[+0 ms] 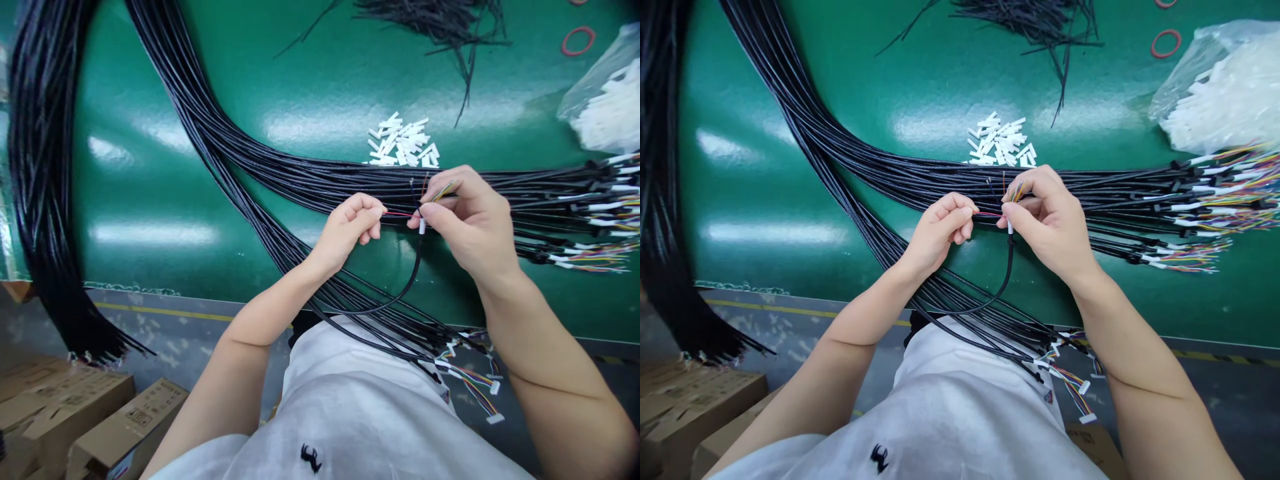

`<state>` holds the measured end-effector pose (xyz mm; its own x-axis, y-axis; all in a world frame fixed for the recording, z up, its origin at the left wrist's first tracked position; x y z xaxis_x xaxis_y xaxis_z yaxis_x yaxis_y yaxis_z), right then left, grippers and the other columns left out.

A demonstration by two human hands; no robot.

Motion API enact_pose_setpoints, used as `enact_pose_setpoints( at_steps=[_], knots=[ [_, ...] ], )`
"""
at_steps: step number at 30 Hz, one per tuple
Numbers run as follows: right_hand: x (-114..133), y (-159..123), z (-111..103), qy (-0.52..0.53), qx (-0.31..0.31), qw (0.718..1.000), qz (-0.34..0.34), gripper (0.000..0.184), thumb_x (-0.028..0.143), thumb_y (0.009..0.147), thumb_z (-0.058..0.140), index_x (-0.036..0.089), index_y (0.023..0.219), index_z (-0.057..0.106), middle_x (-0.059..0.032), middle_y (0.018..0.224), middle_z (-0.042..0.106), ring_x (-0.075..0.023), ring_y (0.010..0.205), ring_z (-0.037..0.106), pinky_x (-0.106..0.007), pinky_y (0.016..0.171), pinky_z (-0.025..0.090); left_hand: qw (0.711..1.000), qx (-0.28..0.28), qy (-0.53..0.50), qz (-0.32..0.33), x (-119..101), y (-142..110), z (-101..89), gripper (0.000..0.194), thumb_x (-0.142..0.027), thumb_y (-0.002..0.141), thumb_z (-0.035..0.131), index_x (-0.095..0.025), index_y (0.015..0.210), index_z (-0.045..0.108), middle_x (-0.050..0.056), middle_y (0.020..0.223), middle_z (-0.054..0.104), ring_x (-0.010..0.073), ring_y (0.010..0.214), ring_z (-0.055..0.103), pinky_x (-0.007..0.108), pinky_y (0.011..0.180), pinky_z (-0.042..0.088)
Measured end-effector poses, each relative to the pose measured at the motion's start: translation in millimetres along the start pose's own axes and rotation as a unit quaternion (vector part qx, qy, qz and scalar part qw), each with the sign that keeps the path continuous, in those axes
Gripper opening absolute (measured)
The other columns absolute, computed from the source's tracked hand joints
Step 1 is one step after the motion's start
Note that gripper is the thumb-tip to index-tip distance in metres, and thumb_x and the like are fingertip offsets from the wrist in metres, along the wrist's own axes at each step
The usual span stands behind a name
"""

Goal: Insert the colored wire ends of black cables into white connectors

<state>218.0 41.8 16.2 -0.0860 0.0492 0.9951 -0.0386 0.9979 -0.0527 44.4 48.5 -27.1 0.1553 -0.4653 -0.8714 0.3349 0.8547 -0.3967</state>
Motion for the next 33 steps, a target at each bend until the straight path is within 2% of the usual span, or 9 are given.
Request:
enact_pose_setpoints(
  at_steps=[4, 8, 12, 15, 23, 29, 31, 33],
  knots=[
    [-5, 1, 4, 0.019, 0.007, 0.999, 0.037, 0.009, 0.027, 0.091, 0.078, 0.025, 0.085, 0.071, 0.0013, 0.09, 0.064, -0.0098, 0.059, 0.064, -0.03, 0.062, 0.057, 1.0, 0.017, 0.003, 0.003, 0, -1, 3.6, 0.026, -0.04, 0.088, 0.075, -0.017, 0.089, 0.064, -0.006, 0.06, 0.061, 0.0023, 0.051, 0.048, 0.015, 0.051, 0.036],
    [-17, 3, 9, 0.12, 0.015, 0.98, 0.156, 0.021, 0.033, 0.083, 0.084, 0.022, 0.078, 0.067, 0.0038, 0.071, 0.056, -0.0089, 0.054, 0.056, -0.024, 0.049, 0.051, 1.0, 0.026, 0.014, 0.008, 1, -1, 4.9, 0.026, -0.041, 0.089, 0.075, -0.017, 0.094, 0.065, -0.006, 0.061, 0.061, 0.0032, 0.052, 0.049, 0.017, 0.051, 0.038],
    [-21, 1, 17, 0.175, 0.066, 0.956, 0.228, 0.028, 0.036, 0.078, 0.088, 0.022, 0.075, 0.063, 0.0051, 0.068, 0.051, -0.0082, 0.047, 0.05, -0.026, 0.042, 0.053, 0.999, 0.038, 0.021, 0.029, 0, -2, 6.0, 0.03, -0.044, 0.091, 0.075, -0.019, 0.106, 0.066, -0.006, 0.062, 0.061, 0.0042, 0.053, 0.051, 0.017, 0.053, 0.04],
    [-22, -2, 21, 0.174, 0.105, 0.946, 0.254, 0.029, 0.034, 0.077, 0.088, 0.021, 0.074, 0.063, 0.0047, 0.069, 0.054, -0.0077, 0.044, 0.052, -0.027, 0.041, 0.054, 0.997, 0.053, 0.024, 0.049, -3, -3, 9.3, 0.03, -0.047, 0.09, 0.075, -0.019, 0.1, 0.067, -0.006, 0.065, 0.061, 0.0048, 0.057, 0.055, 0.018, 0.054, 0.041],
    [-22, -5, 24, 0.132, 0.127, 0.953, 0.24, 0.035, 0.038, 0.076, 0.092, 0.023, 0.069, 0.062, 0.0083, 0.046, 0.046, -0.009, 0.037, 0.046, -0.026, 0.038, 0.05, 0.992, 0.068, 0.051, 0.09, -14, -7, 15.1, 0.03, -0.047, 0.09, 0.077, -0.02, 0.098, 0.071, -0.003, 0.076, 0.066, 0.0056, 0.064, 0.061, 0.019, 0.056, 0.045],
    [-23, -8, 26, 0.107, 0.151, 0.954, 0.236, 0.033, 0.038, 0.08, 0.088, 0.024, 0.069, 0.06, 0.0075, 0.044, 0.049, -0.0093, 0.037, 0.046, -0.026, 0.039, 0.049, 0.987, 0.083, 0.079, 0.114, -15, -8, 14.3, 0.03, -0.049, 0.093, 0.075, -0.02, 0.099, 0.073, -0.001, 0.084, 0.07, 0.0056, 0.066, 0.063, 0.02, 0.055, 0.046],
    [-18, -8, 26, 0.085, 0.154, 0.962, 0.21, 0.027, 0.035, 0.083, 0.084, 0.024, 0.074, 0.061, 0.0079, 0.046, 0.051, -0.0101, 0.039, 0.049, -0.026, 0.042, 0.049, 0.987, 0.075, 0.08, 0.118, -14, -7, 13.2, 0.033, -0.052, 0.092, 0.075, -0.019, 0.097, 0.074, 0.0, 0.086, 0.071, 0.0048, 0.065, 0.062, 0.019, 0.054, 0.045],
    [-12, -7, 22, 0.028, 0.127, 0.977, 0.167, 0.023, 0.03, 0.08, 0.085, 0.024, 0.081, 0.063, 0.0078, 0.055, 0.055, -0.0104, 0.043, 0.054, -0.026, 0.044, 0.047, 0.988, 0.056, 0.077, 0.119, -14, -6, 11.3, 0.037, -0.055, 0.09, 0.075, -0.019, 0.096, 0.074, -0.002, 0.081, 0.07, 0.0044, 0.063, 0.06, 0.019, 0.054, 0.044]
  ],
)
Point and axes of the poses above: each hand's wrist, its own y-axis towards the middle knuckle, its own z-axis out of the palm, x = y × z, the point moved 7 cm from there along y, towards the middle knuckle
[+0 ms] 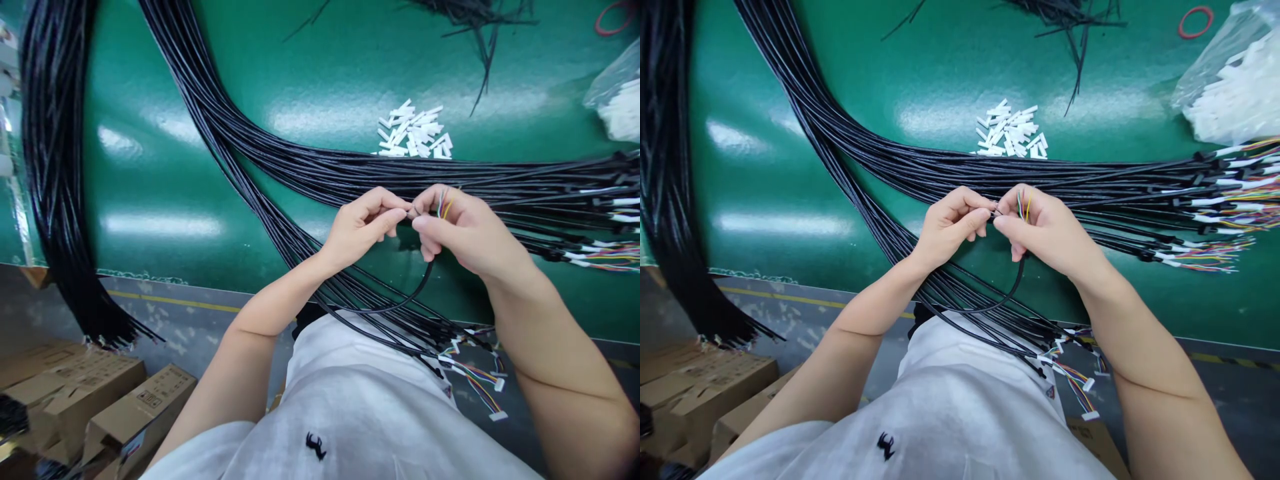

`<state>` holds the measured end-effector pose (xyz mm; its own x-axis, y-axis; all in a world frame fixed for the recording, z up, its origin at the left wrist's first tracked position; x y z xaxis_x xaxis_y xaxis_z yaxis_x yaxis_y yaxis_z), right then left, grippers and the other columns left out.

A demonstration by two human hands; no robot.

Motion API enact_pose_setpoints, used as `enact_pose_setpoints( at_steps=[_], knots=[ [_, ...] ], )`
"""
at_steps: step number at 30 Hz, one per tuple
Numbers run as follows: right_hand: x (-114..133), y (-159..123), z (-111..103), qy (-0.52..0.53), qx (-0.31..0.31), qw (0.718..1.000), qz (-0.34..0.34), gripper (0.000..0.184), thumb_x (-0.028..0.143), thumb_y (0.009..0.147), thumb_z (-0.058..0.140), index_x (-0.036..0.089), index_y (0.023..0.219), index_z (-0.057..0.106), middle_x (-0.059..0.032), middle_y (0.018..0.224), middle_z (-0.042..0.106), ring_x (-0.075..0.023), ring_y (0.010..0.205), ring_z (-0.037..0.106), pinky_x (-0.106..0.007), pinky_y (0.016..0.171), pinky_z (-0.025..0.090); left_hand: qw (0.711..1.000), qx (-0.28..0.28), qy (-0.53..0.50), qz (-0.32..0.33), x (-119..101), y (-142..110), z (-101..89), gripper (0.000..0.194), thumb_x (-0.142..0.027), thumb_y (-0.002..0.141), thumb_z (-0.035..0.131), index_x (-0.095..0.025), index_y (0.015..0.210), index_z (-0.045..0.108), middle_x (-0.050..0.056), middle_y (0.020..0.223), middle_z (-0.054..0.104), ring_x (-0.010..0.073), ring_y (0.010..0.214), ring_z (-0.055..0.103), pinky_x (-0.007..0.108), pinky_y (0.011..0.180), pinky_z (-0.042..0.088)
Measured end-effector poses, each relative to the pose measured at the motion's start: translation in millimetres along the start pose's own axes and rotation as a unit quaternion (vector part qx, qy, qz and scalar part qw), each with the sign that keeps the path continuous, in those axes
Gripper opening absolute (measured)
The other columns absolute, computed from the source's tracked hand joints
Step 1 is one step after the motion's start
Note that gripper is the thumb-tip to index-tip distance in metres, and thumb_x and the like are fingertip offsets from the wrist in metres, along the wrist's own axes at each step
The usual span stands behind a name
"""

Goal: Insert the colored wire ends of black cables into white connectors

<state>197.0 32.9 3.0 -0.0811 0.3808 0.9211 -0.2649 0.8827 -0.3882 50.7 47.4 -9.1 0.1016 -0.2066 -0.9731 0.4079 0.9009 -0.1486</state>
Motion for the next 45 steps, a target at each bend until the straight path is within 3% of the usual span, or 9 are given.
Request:
enact_pose_setpoints(
  at_steps=[5, 12, 17, 22, 28, 34, 45],
  knots=[
    [19, -9, -6, -0.182, -0.131, 0.968, -0.11, 0.015, 0.015, 0.084, 0.074, 0.025, 0.078, 0.064, 0.0038, 0.065, 0.056, -0.011, 0.052, 0.048, -0.028, 0.048, 0.035, 0.999, -0.013, -0.029, -0.026, 2, 0, 1.1, 0.044, -0.061, 0.083, 0.08, -0.019, 0.09, 0.071, -0.003, 0.075, 0.067, 0.0044, 0.06, 0.057, 0.019, 0.053, 0.042],
    [31, -21, -1, -0.239, -0.205, 0.923, -0.222, 0.016, 0.014, 0.084, 0.067, 0.028, 0.077, 0.064, -0.0045, 0.086, 0.058, -0.0183, 0.071, 0.052, -0.035, 0.056, 0.038, 0.979, 0.046, -0.168, -0.11, 8, -3, 8.7, 0.041, -0.055, 0.085, 0.082, -0.021, 0.105, 0.069, -0.003, 0.076, 0.07, 0.0041, 0.061, 0.058, 0.019, 0.061, 0.049],
    [36, -27, 4, -0.284, -0.189, 0.899, -0.273, 0.018, 0.014, 0.086, 0.068, 0.03, 0.079, 0.064, -0.0047, 0.078, 0.051, -0.024, 0.079, 0.054, -0.039, 0.062, 0.043, 0.969, 0.048, -0.198, -0.14, 9, -5, 10.3, 0.044, -0.053, 0.081, 0.087, -0.021, 0.099, 0.064, -0.004, 0.073, 0.07, 0.0042, 0.057, 0.056, 0.019, 0.057, 0.047],
    [33, -26, 5, -0.327, -0.209, 0.879, -0.278, 0.016, 0.015, 0.086, 0.068, 0.029, 0.081, 0.064, -0.0057, 0.08, 0.055, -0.0238, 0.08, 0.057, -0.039, 0.062, 0.045, 0.97, 0.053, -0.195, -0.133, 9, -5, 11.4, 0.042, -0.05, 0.083, 0.086, -0.02, 0.098, 0.062, -0.004, 0.072, 0.071, 0.0036, 0.054, 0.057, 0.018, 0.055, 0.046],
    [34, -30, 7, -0.368, -0.259, 0.813, -0.369, 0.014, 0.014, 0.083, 0.064, 0.028, 0.083, 0.063, -0.0037, 0.081, 0.059, -0.0206, 0.073, 0.06, -0.036, 0.055, 0.047, 0.972, 0.057, -0.198, -0.116, 12, -3, 11.6, 0.044, -0.053, 0.084, 0.084, -0.019, 0.097, 0.059, -0.005, 0.072, 0.073, 0.0034, 0.055, 0.061, 0.016, 0.055, 0.047],
    [32, -28, 7, -0.378, -0.242, 0.815, -0.368, 0.015, 0.013, 0.085, 0.065, 0.028, 0.086, 0.063, -0.0052, 0.087, 0.061, -0.019, 0.072, 0.062, -0.034, 0.054, 0.049, 0.978, 0.057, -0.174, -0.101, 13, -2, 10.8, 0.044, -0.054, 0.085, 0.083, -0.019, 0.098, 0.058, -0.005, 0.071, 0.073, 0.0034, 0.054, 0.062, 0.017, 0.055, 0.047],
    [33, -27, 7, -0.33, -0.217, 0.85, -0.347, 0.014, 0.015, 0.089, 0.068, 0.027, 0.082, 0.065, -0.0031, 0.082, 0.056, -0.0138, 0.06, 0.047, -0.035, 0.053, 0.043, 0.988, 0.069, -0.124, -0.061, 8, -4, 11.6, 0.041, -0.051, 0.088, 0.08, -0.019, 0.096, 0.056, -0.005, 0.073, 0.074, 0.0043, 0.054, 0.067, 0.017, 0.055, 0.05]
  ],
)
Point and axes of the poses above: each hand's wrist, its own y-axis towards the middle knuckle, its own z-axis out of the palm, x = y × z, the point moved 7 cm from there along y, towards the middle knuckle
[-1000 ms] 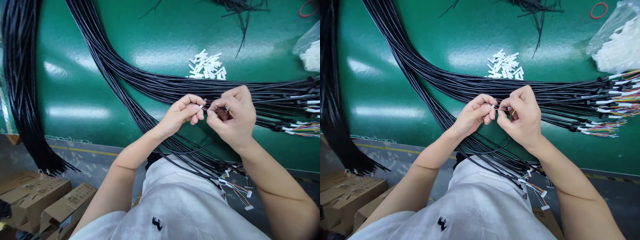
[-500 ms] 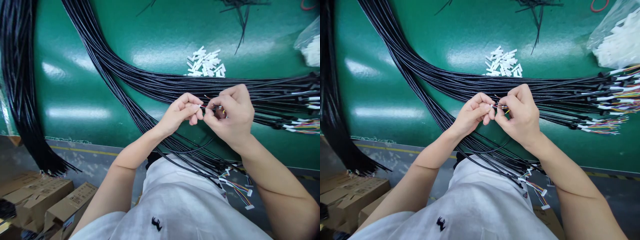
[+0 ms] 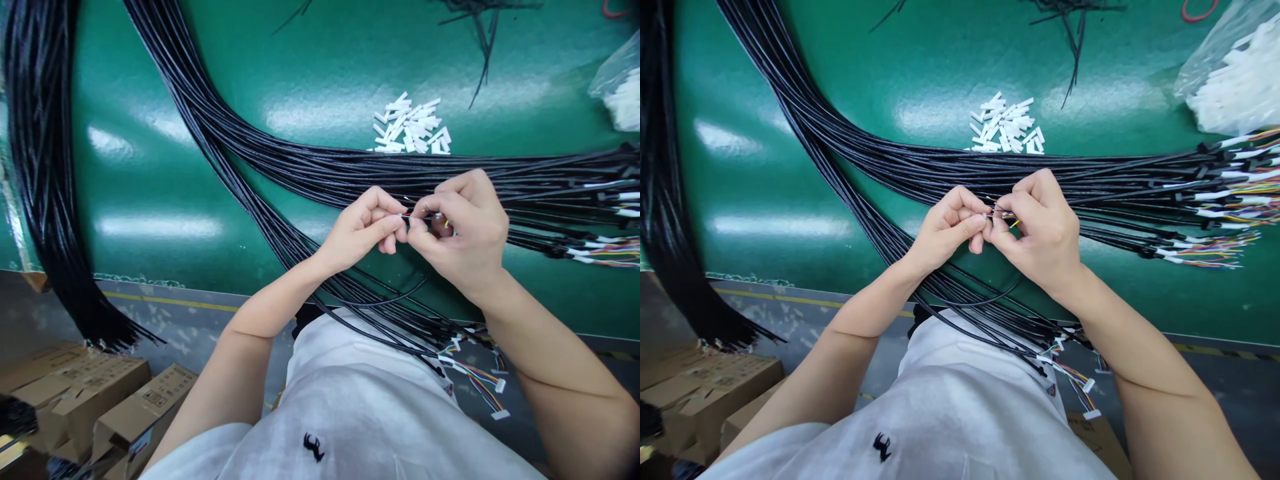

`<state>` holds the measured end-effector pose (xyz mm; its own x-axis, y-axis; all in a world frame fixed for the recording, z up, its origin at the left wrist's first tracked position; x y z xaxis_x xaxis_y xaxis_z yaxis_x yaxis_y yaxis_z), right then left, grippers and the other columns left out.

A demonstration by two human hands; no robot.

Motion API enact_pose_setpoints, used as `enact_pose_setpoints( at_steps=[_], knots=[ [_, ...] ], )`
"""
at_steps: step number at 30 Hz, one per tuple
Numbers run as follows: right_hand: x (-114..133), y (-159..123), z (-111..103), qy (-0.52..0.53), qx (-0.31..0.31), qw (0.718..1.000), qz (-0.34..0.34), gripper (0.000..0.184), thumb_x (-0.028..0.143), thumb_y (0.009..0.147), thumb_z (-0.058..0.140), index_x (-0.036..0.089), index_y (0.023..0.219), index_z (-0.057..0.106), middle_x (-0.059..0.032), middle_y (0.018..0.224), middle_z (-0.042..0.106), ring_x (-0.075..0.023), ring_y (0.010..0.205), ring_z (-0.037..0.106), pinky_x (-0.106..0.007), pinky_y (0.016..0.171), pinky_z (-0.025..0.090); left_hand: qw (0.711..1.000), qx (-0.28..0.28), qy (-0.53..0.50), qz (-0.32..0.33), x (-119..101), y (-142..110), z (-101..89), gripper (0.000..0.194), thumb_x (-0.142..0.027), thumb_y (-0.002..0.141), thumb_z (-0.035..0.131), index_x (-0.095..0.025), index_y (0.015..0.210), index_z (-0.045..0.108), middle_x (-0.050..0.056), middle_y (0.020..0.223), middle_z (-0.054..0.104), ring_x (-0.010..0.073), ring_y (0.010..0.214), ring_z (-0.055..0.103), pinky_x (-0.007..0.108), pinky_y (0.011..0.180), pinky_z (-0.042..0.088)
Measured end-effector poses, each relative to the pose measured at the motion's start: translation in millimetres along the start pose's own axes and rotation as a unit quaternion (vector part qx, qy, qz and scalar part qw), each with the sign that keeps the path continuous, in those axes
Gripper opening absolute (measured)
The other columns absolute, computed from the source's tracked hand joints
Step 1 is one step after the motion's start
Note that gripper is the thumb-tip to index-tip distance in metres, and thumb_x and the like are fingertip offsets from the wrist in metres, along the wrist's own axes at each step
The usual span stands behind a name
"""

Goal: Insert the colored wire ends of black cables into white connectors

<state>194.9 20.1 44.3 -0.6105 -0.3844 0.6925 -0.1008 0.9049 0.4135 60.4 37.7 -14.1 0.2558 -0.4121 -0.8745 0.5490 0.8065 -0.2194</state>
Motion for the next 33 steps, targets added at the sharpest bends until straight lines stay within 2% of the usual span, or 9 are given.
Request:
enact_pose_setpoints(
  at_steps=[3, 7, 11, 14, 17, 23, 30, 33],
  knots=[
    [-3, 1, 0, 0.03, 0.001, 0.999, 0.023, 0.014, 0.013, 0.085, 0.069, 0.026, 0.08, 0.066, -0.0027, 0.084, 0.056, -0.0121, 0.059, 0.046, -0.033, 0.05, 0.04, 1.0, -0.003, 0.001, -0.007, 0, 1, 0.0, 0.043, -0.052, 0.086, 0.082, -0.019, 0.095, 0.056, -0.005, 0.072, 0.073, 0.004, 0.054, 0.065, 0.017, 0.055, 0.049],
    [-18, 4, 4, 0.125, 0.041, 0.985, 0.113, 0.013, 0.013, 0.082, 0.072, 0.025, 0.08, 0.067, -0.002, 0.087, 0.059, -0.0125, 0.064, 0.053, -0.029, 0.048, 0.04, 1.0, -0.019, -0.021, 0.006, -2, 3, -2.7, 0.039, -0.049, 0.088, 0.081, -0.019, 0.099, 0.059, -0.005, 0.072, 0.073, 0.0025, 0.053, 0.061, 0.016, 0.055, 0.047],
    [-35, 0, 7, 0.258, 0.059, 0.946, 0.187, 0.006, 0.022, 0.091, 0.072, 0.027, 0.088, 0.071, 0.0011, 0.087, 0.062, -0.0097, 0.054, 0.053, -0.028, 0.044, 0.044, 0.998, -0.046, -0.032, 0.008, -3, 3, -7.6, 0.035, -0.046, 0.089, 0.081, -0.019, 0.102, 0.063, -0.006, 0.07, 0.07, 0.0017, 0.053, 0.057, 0.015, 0.054, 0.044],
    [-44, -5, 9, 0.305, 0.055, 0.925, 0.219, 0.005, 0.029, 0.097, 0.072, 0.028, 0.092, 0.072, 0.0026, 0.084, 0.065, -0.0089, 0.048, 0.052, -0.028, 0.045, 0.047, 0.998, -0.051, -0.032, 0.006, -5, 3, -7.9, 0.034, -0.046, 0.088, 0.081, -0.018, 0.099, 0.064, -0.006, 0.069, 0.07, 0.0016, 0.053, 0.055, 0.015, 0.054, 0.043],
    [-47, -5, 9, 0.336, 0.046, 0.909, 0.241, 0.009, 0.033, 0.096, 0.074, 0.025, 0.091, 0.072, 0.0036, 0.077, 0.064, -0.0103, 0.049, 0.057, -0.028, 0.047, 0.047, 0.998, -0.059, -0.032, 0.0, -5, 2, -8.0, 0.034, -0.045, 0.088, 0.082, -0.018, 0.098, 0.064, -0.005, 0.069, 0.07, 0.0016, 0.053, 0.055, 0.015, 0.054, 0.042],
    [-45, 0, 10, 0.416, 0.062, 0.849, 0.319, 0.015, 0.033, 0.092, 0.078, 0.027, 0.086, 0.067, 0.0023, 0.081, 0.062, -0.0125, 0.056, 0.064, -0.028, 0.05, 0.05, 0.997, -0.071, -0.035, -0.002, -5, 2, -9.6, 0.032, -0.043, 0.088, 0.081, -0.017, 0.097, 0.064, -0.005, 0.068, 0.069, 0.0014, 0.052, 0.054, 0.015, 0.053, 0.041],
    [-46, 2, 12, 0.433, 0.072, 0.848, 0.296, 0.019, 0.038, 0.089, 0.081, 0.026, 0.087, 0.068, 0.0024, 0.081, 0.064, -0.0115, 0.056, 0.065, -0.025, 0.049, 0.052, 0.996, -0.084, -0.03, -0.002, -6, 3, -10.9, 0.031, -0.041, 0.086, 0.081, -0.017, 0.095, 0.065, -0.005, 0.067, 0.07, 0.0018, 0.05, 0.053, 0.016, 0.052, 0.041],
    [-49, 1, 12, 0.424, 0.073, 0.851, 0.301, 0.023, 0.043, 0.089, 0.081, 0.024, 0.086, 0.069, 0.0013, 0.085, 0.067, -0.0119, 0.059, 0.068, -0.025, 0.05, 0.057, 0.996, -0.087, -0.03, -0.004, -6, 4, -11.1, 0.028, -0.039, 0.086, 0.08, -0.017, 0.095, 0.065, -0.005, 0.067, 0.069, 0.0021, 0.05, 0.052, 0.017, 0.052, 0.041]
  ],
)
Point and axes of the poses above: each hand's wrist, its own y-axis towards the middle knuckle, its own z-axis out of the palm, x = y × z, the point moved 7 cm from there along y, towards the middle knuckle
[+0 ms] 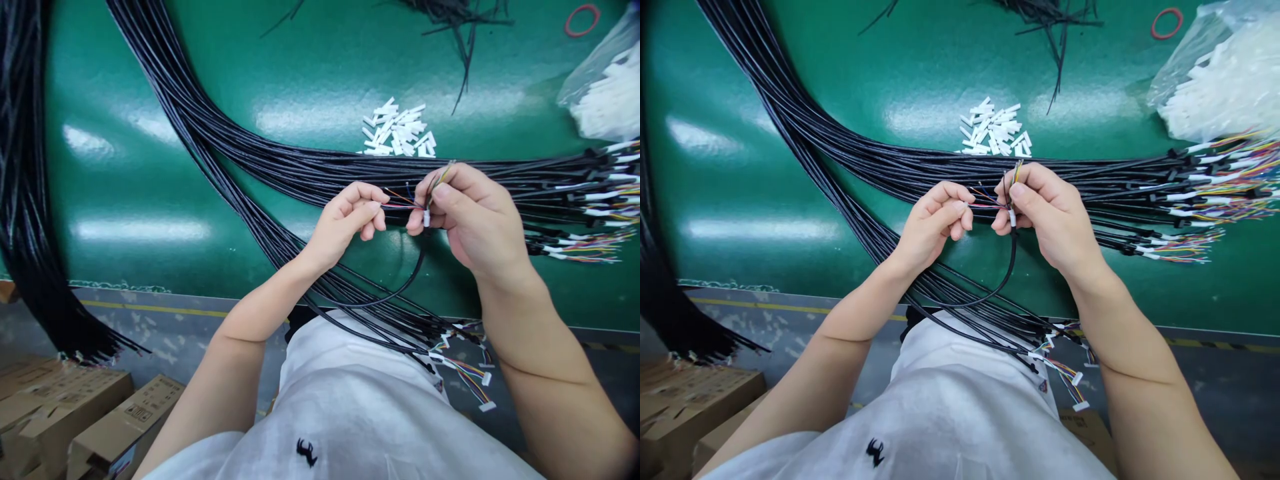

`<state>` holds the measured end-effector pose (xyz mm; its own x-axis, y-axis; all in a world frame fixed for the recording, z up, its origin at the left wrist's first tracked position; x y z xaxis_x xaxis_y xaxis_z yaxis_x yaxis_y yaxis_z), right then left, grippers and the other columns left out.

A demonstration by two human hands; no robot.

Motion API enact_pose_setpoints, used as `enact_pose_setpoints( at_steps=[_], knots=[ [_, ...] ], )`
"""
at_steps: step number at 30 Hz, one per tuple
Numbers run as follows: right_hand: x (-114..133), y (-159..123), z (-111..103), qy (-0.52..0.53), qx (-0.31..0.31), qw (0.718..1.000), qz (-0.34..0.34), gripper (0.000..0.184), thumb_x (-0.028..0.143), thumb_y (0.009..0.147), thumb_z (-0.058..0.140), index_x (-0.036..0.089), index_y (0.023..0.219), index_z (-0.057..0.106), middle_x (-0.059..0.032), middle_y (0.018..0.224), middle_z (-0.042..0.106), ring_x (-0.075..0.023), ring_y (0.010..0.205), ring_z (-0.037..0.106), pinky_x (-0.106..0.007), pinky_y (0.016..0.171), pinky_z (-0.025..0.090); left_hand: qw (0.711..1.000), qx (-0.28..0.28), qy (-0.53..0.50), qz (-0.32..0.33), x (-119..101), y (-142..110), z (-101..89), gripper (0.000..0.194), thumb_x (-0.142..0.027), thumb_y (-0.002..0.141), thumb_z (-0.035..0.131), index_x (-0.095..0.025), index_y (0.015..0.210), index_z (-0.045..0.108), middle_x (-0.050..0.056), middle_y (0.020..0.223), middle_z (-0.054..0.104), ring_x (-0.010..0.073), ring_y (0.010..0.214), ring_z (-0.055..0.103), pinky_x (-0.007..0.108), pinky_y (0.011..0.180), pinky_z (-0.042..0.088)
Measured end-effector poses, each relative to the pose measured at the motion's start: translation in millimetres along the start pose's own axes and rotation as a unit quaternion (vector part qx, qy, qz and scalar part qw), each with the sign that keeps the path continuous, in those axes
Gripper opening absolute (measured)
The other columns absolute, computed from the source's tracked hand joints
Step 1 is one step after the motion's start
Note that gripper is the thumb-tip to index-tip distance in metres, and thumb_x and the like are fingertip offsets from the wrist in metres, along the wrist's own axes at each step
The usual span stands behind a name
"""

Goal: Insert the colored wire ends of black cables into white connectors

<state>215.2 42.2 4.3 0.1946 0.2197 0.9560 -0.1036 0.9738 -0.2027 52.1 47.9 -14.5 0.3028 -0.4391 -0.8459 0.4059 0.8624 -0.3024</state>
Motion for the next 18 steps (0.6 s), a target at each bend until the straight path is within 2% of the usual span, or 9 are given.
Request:
enact_pose_setpoints(
  at_steps=[6, 18],
  knots=[
    [-1.7, 0.2, -3.8, -0.018, -0.014, 1.0, 0.017, 0.023, 0.046, 0.089, 0.081, 0.027, 0.089, 0.07, -0.0019, 0.09, 0.071, -0.0151, 0.063, 0.071, -0.029, 0.054, 0.063, 1.0, -0.008, 0.001, -0.003, 0.0, 0.4, -1.2, 0.025, -0.037, 0.086, 0.078, -0.017, 0.094, 0.064, -0.005, 0.066, 0.068, 0.0023, 0.049, 0.051, 0.017, 0.051, 0.04],
    [-1.8, 0.0, -9.2, -0.063, -0.025, 0.998, -0.007, 0.024, 0.048, 0.093, 0.078, 0.027, 0.092, 0.069, -0.0002, 0.082, 0.069, -0.0188, 0.065, 0.076, -0.034, 0.059, 0.067, 1.0, -0.008, -0.009, 0.002, 0.5, 0.4, -1.9, 0.025, -0.036, 0.086, 0.078, -0.017, 0.095, 0.065, -0.005, 0.066, 0.069, 0.0019, 0.049, 0.052, 0.016, 0.051, 0.041]
  ],
)
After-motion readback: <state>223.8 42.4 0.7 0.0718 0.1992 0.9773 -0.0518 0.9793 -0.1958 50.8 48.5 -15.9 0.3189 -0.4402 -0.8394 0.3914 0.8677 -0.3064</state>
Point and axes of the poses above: each hand's wrist, its own y-axis towards the middle knuckle, its own z-axis out of the palm, x = y × z, the point moved 7 cm from there along y, towards the middle knuckle
